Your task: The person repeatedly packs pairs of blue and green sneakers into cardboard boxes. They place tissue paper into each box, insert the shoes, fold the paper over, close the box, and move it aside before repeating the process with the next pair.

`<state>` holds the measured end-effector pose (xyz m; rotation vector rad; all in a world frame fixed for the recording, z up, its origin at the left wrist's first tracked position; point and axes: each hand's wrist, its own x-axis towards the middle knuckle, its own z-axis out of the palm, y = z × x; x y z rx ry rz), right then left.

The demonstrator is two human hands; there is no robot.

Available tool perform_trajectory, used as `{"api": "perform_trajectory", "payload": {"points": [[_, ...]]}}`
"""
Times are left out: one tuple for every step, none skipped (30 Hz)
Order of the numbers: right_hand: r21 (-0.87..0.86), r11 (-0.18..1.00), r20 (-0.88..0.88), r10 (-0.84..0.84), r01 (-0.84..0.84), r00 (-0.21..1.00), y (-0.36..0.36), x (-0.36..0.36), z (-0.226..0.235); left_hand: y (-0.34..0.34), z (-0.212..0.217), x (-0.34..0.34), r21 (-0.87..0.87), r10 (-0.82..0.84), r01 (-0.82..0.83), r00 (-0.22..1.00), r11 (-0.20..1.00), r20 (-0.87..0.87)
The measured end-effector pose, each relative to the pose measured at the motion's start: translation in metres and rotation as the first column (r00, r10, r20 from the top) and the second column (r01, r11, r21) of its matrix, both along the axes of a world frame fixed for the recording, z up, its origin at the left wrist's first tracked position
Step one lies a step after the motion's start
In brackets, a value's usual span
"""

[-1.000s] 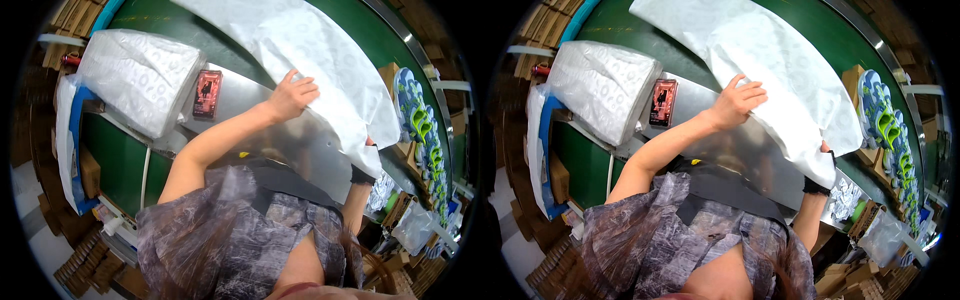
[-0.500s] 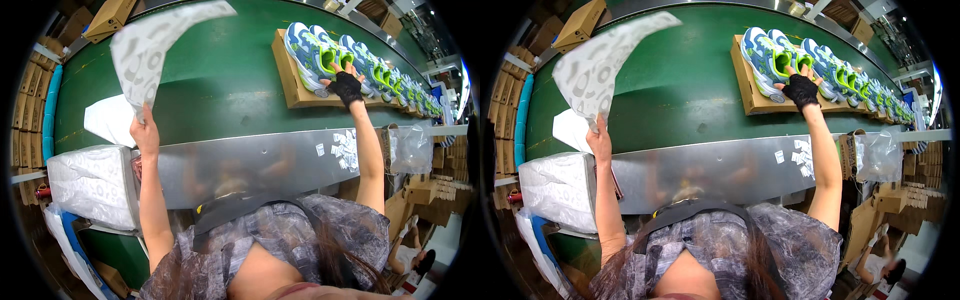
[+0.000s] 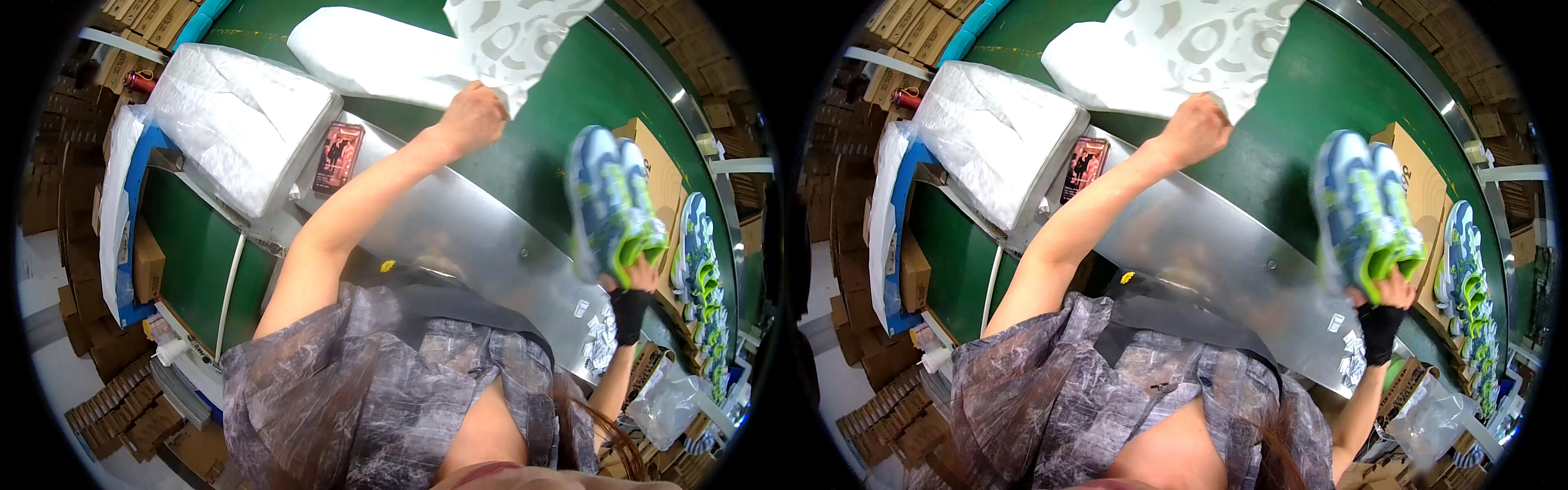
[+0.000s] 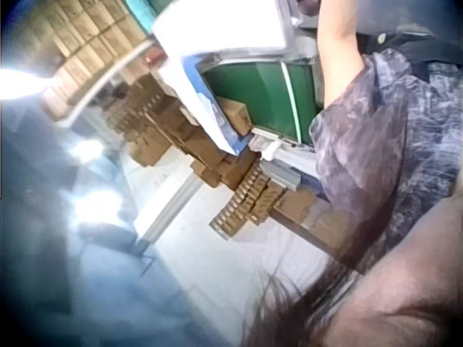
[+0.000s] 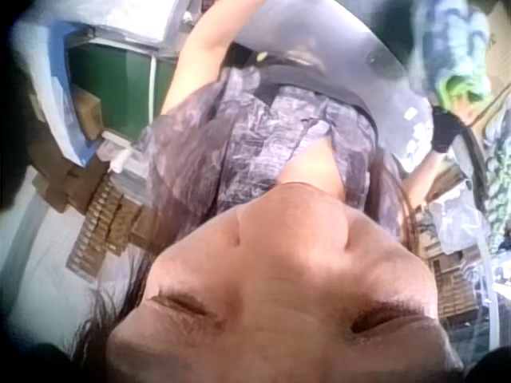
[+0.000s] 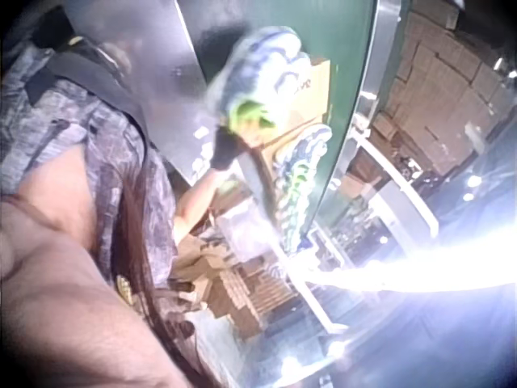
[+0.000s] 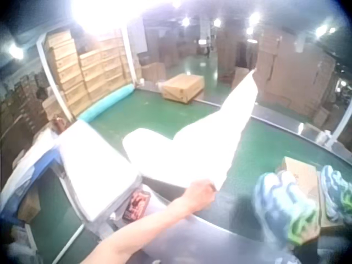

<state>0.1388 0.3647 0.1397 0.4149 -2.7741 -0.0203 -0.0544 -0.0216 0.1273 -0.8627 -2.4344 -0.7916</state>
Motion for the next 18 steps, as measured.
{"api": "perform_trajectory", "payload": {"points": [[-0.039, 0.995, 0.078, 0.090, -0.088, 0.993, -0.027, 0.009, 0.008, 0.009, -0.004, 0.000, 0.003, -0.022, 0.022, 0.999, 1.000, -0.042], [0.005, 0.995, 0.215, 0.092, -0.095, 0.972, -0.052, 0.019, 0.018, 0.020, -0.009, -0.002, 0.016, -0.050, 0.052, 0.995, 0.999, -0.082], [-0.011, 0.992, 0.239, 0.121, -0.122, 0.963, -0.075, 0.027, 0.020, 0.030, -0.011, -0.004, 0.026, -0.088, 0.092, 0.988, 0.995, -0.129], [-0.046, 0.984, 0.223, 0.178, -0.172, 0.959, -0.094, 0.033, 0.018, 0.037, 0.000, 0.003, -0.205, -0.130, 0.122, 0.991, 0.971, -0.028], [-0.037, 0.972, 0.231, 0.235, -0.233, 0.944, -0.108, 0.038, 0.013, 0.046, -0.002, 0.007, -0.228, -0.151, 0.145, 0.988, 0.963, -0.009], [0.003, 0.955, 0.256, 0.287, -0.297, 0.923, -0.119, 0.039, 0.002, 0.055, -0.011, 0.010, -0.256, -0.161, 0.158, 0.987, 0.954, 0.012], [-0.075, 0.945, 0.275, 0.326, -0.318, 0.904, -0.132, 0.041, -0.008, 0.064, -0.023, 0.016, -0.248, -0.182, 0.173, 0.983, 0.953, -0.014], [-0.152, 0.929, 0.295, 0.368, -0.337, 0.882, -0.147, 0.040, -0.012, 0.071, -0.035, 0.022, -0.263, -0.212, 0.232, 0.972, 0.936, 0.105], [-0.139, 0.921, 0.342, 0.389, -0.363, 0.855, -0.161, 0.040, -0.018, 0.073, -0.048, 0.032, -0.332, -0.165, 0.222, 0.968, 0.917, 0.191], [-0.126, 0.912, 0.390, 0.406, -0.389, 0.826, -0.168, 0.039, -0.022, 0.075, -0.065, 0.041, -0.397, -0.112, 0.218, 0.955, 0.892, 0.273], [-0.219, 0.905, 0.414, 0.425, -0.365, 0.805, -0.166, 0.036, -0.020, 0.072, -0.097, 0.050, -0.328, -0.085, 0.235, 0.907, 0.915, 0.412], [-0.310, 0.897, 0.433, 0.428, -0.315, 0.793, -0.162, 0.036, -0.017, 0.070, -0.102, 0.059, -0.257, -0.084, 0.259, 0.837, 0.931, 0.541], [-0.397, 0.880, 0.451, 0.436, -0.262, 0.779, -0.156, 0.035, -0.016, 0.066, -0.106, 0.060, -0.076, -0.046, 0.143, 0.700, 0.987, 0.713], [-0.570, 0.814, 0.444, 0.424, -0.117, 0.789, -0.142, 0.032, -0.019, 0.068, -0.108, 0.060, -0.023, -0.087, 0.136, 0.744, 0.990, 0.662], [-0.717, 0.697, 0.436, 0.424, 0.022, 0.794, -0.123, 0.027, -0.021, 0.066, -0.107, 0.061, 0.025, -0.109, 0.118, 0.786, 0.993, 0.608], [-0.770, 0.626, 0.399, 0.315, 0.128, 0.861, -0.098, 0.021, -0.032, 0.067, -0.106, 0.063, 0.081, -0.134, 0.107, 0.823, 0.991, 0.552], [-0.749, 0.641, 0.351, 0.167, 0.169, 0.921, -0.079, 0.007, -0.031, 0.069, -0.101, 0.062, 0.167, -0.151, 0.074, 0.844, 0.983, 0.514], [-0.629, 0.773, 0.215, 0.074, 0.080, 0.974, -0.058, -0.010, -0.035, 0.072, -0.095, 0.058, 0.275, -0.137, -0.001, 0.865, 0.962, 0.482]]}}
